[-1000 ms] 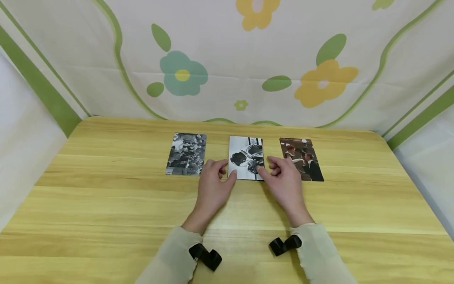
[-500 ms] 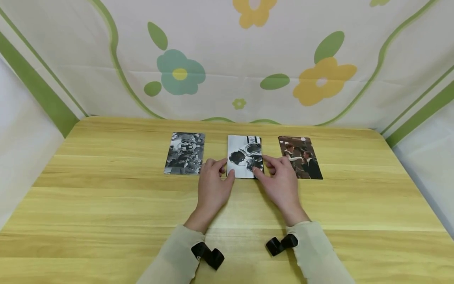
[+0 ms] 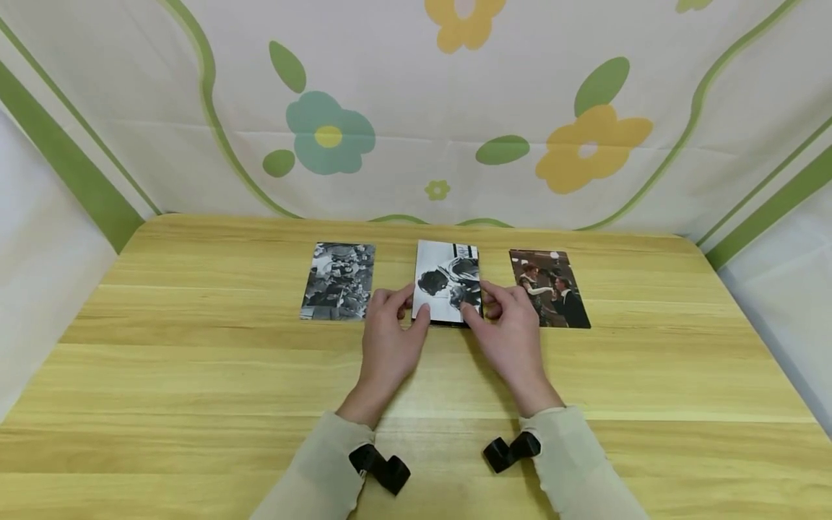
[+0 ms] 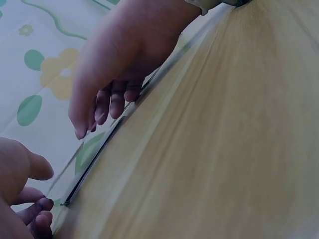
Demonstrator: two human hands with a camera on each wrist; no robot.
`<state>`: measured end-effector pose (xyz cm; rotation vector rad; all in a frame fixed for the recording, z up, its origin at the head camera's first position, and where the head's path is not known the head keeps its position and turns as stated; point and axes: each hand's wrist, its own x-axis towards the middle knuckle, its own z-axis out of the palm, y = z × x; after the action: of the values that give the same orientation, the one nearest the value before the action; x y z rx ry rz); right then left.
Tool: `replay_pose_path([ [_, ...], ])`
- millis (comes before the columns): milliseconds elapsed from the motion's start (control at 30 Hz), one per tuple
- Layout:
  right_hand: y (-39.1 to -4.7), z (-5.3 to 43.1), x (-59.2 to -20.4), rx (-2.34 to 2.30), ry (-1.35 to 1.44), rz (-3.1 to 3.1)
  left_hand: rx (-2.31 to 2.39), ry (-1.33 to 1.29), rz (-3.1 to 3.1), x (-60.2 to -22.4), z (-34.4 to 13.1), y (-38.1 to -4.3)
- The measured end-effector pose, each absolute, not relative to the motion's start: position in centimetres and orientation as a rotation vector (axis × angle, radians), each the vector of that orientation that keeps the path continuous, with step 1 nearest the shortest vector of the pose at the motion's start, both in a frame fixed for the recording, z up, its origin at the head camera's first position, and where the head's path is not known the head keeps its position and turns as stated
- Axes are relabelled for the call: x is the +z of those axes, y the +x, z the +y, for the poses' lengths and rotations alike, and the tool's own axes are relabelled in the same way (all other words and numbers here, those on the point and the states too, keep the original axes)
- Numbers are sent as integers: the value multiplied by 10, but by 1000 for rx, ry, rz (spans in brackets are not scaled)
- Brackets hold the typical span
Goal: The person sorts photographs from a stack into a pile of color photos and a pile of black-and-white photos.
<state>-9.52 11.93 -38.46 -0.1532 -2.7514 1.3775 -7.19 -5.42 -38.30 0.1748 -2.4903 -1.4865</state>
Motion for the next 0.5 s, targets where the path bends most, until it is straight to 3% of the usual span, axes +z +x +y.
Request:
replay_pose_path([
  [500,-89,113,-354,1574,-123,-2560,-1824,181,-2247,-359,-64,-72],
])
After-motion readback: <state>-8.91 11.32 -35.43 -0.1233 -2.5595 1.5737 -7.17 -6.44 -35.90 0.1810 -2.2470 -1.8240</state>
